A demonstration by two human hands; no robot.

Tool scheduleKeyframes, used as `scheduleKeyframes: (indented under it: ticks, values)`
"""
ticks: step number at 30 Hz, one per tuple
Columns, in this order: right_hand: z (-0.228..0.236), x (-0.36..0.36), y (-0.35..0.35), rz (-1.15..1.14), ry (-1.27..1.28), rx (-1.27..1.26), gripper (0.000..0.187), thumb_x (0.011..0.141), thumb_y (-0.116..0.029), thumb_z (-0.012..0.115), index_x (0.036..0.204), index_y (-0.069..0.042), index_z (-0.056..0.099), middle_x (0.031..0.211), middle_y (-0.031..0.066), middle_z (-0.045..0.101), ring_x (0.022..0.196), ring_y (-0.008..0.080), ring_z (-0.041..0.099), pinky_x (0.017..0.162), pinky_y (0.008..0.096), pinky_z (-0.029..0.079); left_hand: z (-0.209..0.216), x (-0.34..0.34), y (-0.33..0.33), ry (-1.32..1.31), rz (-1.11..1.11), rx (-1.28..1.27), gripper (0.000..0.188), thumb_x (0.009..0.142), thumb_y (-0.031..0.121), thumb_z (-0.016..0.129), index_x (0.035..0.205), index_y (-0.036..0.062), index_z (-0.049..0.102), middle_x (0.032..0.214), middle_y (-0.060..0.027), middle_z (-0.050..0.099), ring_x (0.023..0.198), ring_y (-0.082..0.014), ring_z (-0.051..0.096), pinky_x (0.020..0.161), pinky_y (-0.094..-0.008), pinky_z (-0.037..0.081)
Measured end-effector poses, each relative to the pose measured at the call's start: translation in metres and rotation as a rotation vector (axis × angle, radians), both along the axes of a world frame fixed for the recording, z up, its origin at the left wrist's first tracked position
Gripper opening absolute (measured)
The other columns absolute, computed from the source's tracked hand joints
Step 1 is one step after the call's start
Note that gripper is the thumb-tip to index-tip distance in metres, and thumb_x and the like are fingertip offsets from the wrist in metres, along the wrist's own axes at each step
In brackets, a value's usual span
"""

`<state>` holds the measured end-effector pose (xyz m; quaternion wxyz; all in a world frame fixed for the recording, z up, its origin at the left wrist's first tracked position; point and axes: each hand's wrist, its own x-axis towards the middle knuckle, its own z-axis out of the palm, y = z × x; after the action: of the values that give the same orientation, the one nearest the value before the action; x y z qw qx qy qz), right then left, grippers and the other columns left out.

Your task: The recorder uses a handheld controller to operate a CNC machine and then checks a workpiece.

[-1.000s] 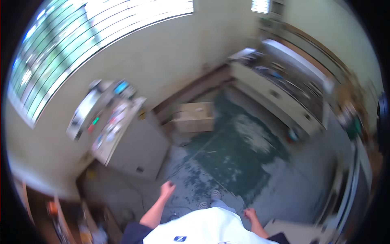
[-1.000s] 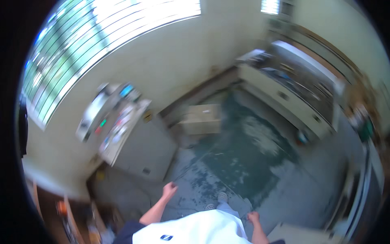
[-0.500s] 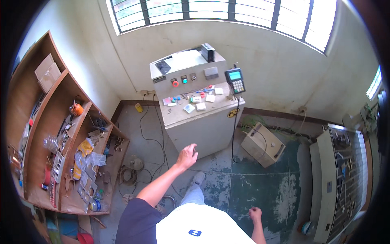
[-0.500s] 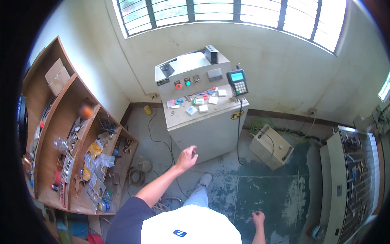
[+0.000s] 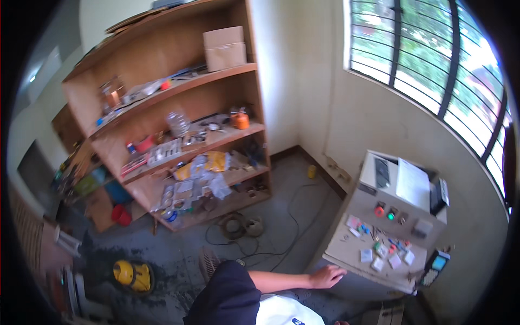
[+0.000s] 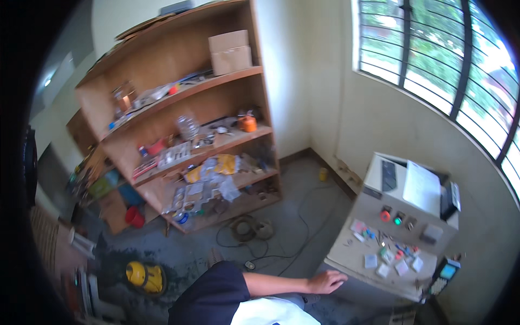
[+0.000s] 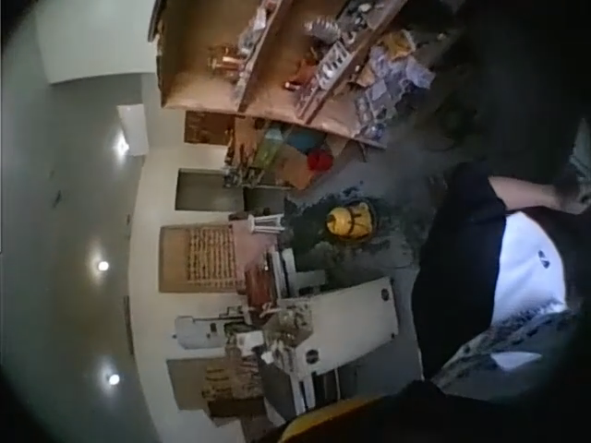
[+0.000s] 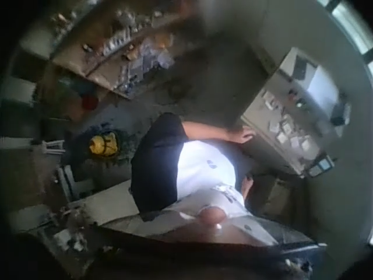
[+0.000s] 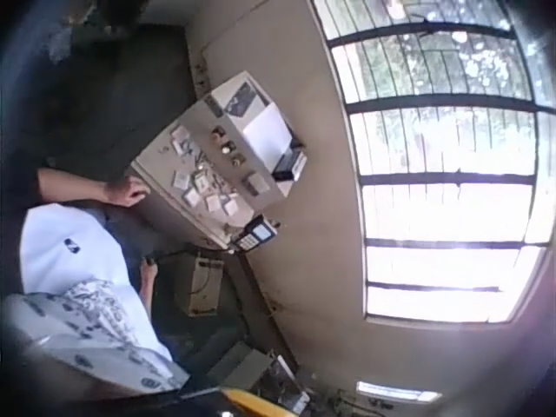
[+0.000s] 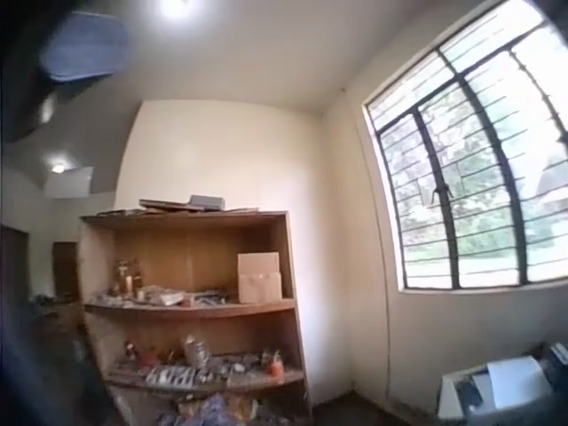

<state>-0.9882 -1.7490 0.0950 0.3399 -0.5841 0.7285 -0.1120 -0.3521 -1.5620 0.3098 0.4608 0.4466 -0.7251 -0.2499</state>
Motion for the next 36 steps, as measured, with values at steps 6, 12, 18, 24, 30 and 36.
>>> scheduleKeyframes:
  ticks: [6, 12, 18, 24, 30, 36]
  values:
    - [-0.231, 0.237, 0.103, 0.6, 0.386, -0.877, 0.048, 0.068, -0.048, 0.069, 0.074, -0.003, 0.055, 0.071, 0.0176, 0.06, 0.067, 0.0359, 0.06, 0.062, 0.0447, 0.05, -0.067, 0.083, 0.104, -0.049, 0.675, 0.12, 0.011, 0.081, 0.014, 0.058, 0.089, 0.0067, 0.061, 0.082, -0.0127, 0.065, 0.077, -0.0307, 0.063, 0.066, -0.0384, 0.05]
    - [0.036, 0.398, 0.147, 0.723, -0.013, -0.293, 0.032, 0.078, -0.025, 0.065, 0.092, 0.003, 0.062, 0.087, 0.0177, 0.065, 0.08, 0.033, 0.062, 0.07, 0.0402, 0.048, -0.239, 0.12, 0.365, 0.03, 1.383, 1.327, 0.028, 0.073, 0.027, 0.061, 0.093, 0.0075, 0.066, 0.087, -0.0138, 0.066, 0.08, -0.0315, 0.063, 0.072, -0.0416, 0.049]
    - [0.043, 0.371, 0.143, 0.675, -0.089, -0.178, 0.03, 0.078, -0.022, 0.065, 0.092, 0.004, 0.064, 0.088, 0.0181, 0.066, 0.082, 0.0311, 0.063, 0.072, 0.0387, 0.048, -0.289, 0.002, 0.519, 0.173, 1.745, 1.309, 0.024, 0.067, 0.024, 0.062, 0.076, 0.0028, 0.067, 0.079, -0.0174, 0.065, 0.077, -0.0353, 0.063, 0.07, -0.0429, 0.049]
    - [0.05, 0.353, 0.211, 0.706, -0.213, -0.05, 0.035, 0.075, -0.027, 0.067, 0.093, 0.004, 0.064, 0.09, 0.0186, 0.066, 0.084, 0.0303, 0.062, 0.075, 0.04, 0.048, -0.259, -0.083, 0.575, 0.116, 1.718, 1.5, 0.019, 0.06, 0.017, 0.066, 0.068, -0.0001, 0.066, 0.076, -0.021, 0.064, 0.077, -0.0365, 0.062, 0.068, -0.0426, 0.049]
    - [-0.004, 0.368, 0.236, 0.857, -0.125, -0.04, 0.036, 0.073, -0.03, 0.067, 0.092, 0.001, 0.064, 0.09, 0.0197, 0.065, 0.087, 0.0348, 0.06, 0.075, 0.045, 0.047, -0.167, -0.033, 0.564, 0.547, 1.925, 0.943, 0.011, 0.061, 0.015, 0.07, 0.066, 0.0054, 0.068, 0.066, -0.0133, 0.065, 0.06, -0.0252, 0.063, 0.056, -0.0358, 0.049]
    - [-0.002, 0.447, 0.291, 1.078, -0.212, -0.079, 0.028, 0.072, -0.024, 0.065, 0.084, 0.001, 0.065, 0.074, 0.0131, 0.064, 0.072, 0.0252, 0.059, 0.062, 0.038, 0.047, -0.153, 0.035, 0.594, 0.872, 2.177, 0.636, 0.013, 0.065, 0.009, 0.069, 0.059, 0.0006, 0.062, 0.063, -0.0121, 0.064, 0.047, -0.0201, 0.059, 0.044, -0.0319, 0.047]
